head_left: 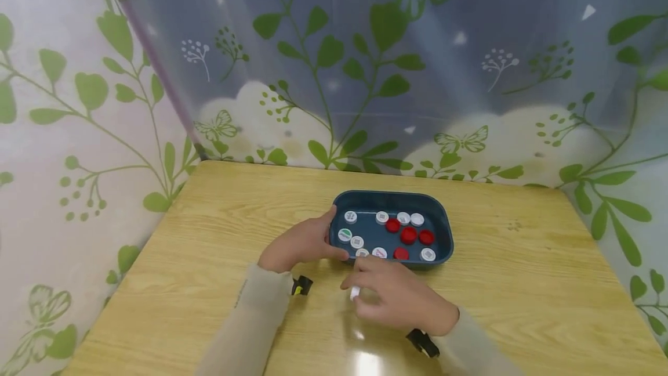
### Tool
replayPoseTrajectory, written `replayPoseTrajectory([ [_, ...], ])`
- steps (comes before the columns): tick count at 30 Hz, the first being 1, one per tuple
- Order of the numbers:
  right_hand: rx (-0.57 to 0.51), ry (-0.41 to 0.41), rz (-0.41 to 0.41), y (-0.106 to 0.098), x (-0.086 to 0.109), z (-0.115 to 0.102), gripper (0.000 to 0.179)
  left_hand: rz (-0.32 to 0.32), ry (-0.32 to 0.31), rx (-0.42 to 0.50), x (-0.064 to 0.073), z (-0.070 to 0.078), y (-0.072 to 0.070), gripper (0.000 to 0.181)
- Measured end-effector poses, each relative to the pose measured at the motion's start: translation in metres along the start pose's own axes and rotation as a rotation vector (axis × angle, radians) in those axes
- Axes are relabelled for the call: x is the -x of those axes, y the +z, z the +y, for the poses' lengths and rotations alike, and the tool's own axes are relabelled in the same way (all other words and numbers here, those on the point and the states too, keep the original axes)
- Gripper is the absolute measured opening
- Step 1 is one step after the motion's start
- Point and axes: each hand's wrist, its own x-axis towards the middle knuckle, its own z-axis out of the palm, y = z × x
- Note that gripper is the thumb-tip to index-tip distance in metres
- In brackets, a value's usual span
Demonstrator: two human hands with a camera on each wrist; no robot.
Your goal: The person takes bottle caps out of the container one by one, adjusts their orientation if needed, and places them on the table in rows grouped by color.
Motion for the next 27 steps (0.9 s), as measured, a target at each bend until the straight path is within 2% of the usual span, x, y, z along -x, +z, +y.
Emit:
replayPoseTrajectory([
  [4,-0.001,0.084,-0.073,0.017,-0.001,0.008,0.018,-0.012,0.035,0.044,-0.001,-0.001,0.005,0.107],
  [10,-0.036,0.128,-0.138,0.03,-0.005,0.017,0.02,0.001,0.032,0.053,-0.003,0.001,0.008,0.11],
  [19,0.008,0.151,-0.146,0.037,-0.008,0.023,0.019,-0.001,-0.004,0.096,-0.002,0.001,0.005,0.115],
  [23,0.02,0.165,-0.143,0.037,-0.008,0.024,0.019,0.004,0.003,0.085,-0.002,0.002,0.005,0.114],
  [27,0.019,0.141,-0.134,0.037,-0.008,0.025,0.012,0.013,-0.01,0.053,-0.004,0.002,0.005,0.113],
])
